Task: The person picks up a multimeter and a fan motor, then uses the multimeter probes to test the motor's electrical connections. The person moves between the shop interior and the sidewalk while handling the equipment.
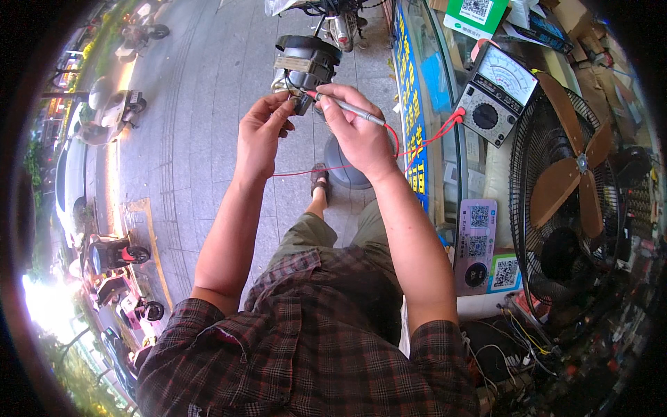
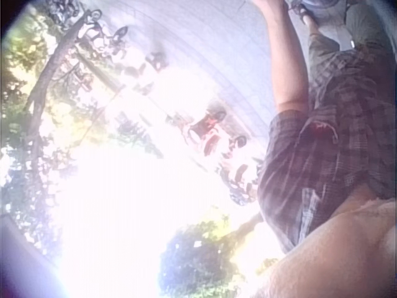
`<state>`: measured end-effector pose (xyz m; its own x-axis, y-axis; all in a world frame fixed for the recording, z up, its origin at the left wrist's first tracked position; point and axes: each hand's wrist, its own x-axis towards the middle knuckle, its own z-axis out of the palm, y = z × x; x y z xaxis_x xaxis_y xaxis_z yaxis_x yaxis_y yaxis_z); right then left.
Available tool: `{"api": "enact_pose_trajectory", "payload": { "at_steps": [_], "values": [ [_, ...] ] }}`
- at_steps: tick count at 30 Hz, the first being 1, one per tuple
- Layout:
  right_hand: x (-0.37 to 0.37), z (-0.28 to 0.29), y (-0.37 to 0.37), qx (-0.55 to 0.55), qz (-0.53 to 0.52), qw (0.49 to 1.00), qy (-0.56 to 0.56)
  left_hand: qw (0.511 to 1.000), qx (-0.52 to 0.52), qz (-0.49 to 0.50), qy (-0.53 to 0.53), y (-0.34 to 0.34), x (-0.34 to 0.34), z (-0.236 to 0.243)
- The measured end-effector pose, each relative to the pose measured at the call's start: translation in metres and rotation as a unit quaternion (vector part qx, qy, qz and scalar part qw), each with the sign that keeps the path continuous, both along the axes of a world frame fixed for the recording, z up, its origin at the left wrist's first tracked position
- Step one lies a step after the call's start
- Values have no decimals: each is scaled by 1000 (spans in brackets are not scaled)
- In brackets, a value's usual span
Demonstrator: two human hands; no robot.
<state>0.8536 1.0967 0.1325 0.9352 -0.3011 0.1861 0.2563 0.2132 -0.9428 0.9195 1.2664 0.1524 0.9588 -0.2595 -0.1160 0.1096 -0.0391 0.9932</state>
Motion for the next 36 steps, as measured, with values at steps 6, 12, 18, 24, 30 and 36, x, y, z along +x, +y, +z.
{"api": "enact_pose_trajectory", "payload": {
  "at_steps": [6, 12, 18, 24, 30, 36],
  "values": [
    [4, -5, -5, -63, 32, 997, 28, 1000, 1, -3, 5, -1, 1, 0],
    [10, -1, -5, -96, 19, 995, 12, 1000, 8, -11, 0, 2, 1, 0],
    [14, -2, -7, -71, 30, 997, 23, 1000, 3, -14, 2, 2, 2, 0],
    [15, 2, -8, -58, 30, 998, 2, 1000, 3, -13, -3, 0, 3, -2],
    [16, 0, -6, -56, 47, 997, -9, 1000, -17, -14, 0, 3, 4, -4],
    [10, -7, 8, -84, 20, 996, -12, 1000, -24, 3, 0, -1, 3, -7]
  ]
}}
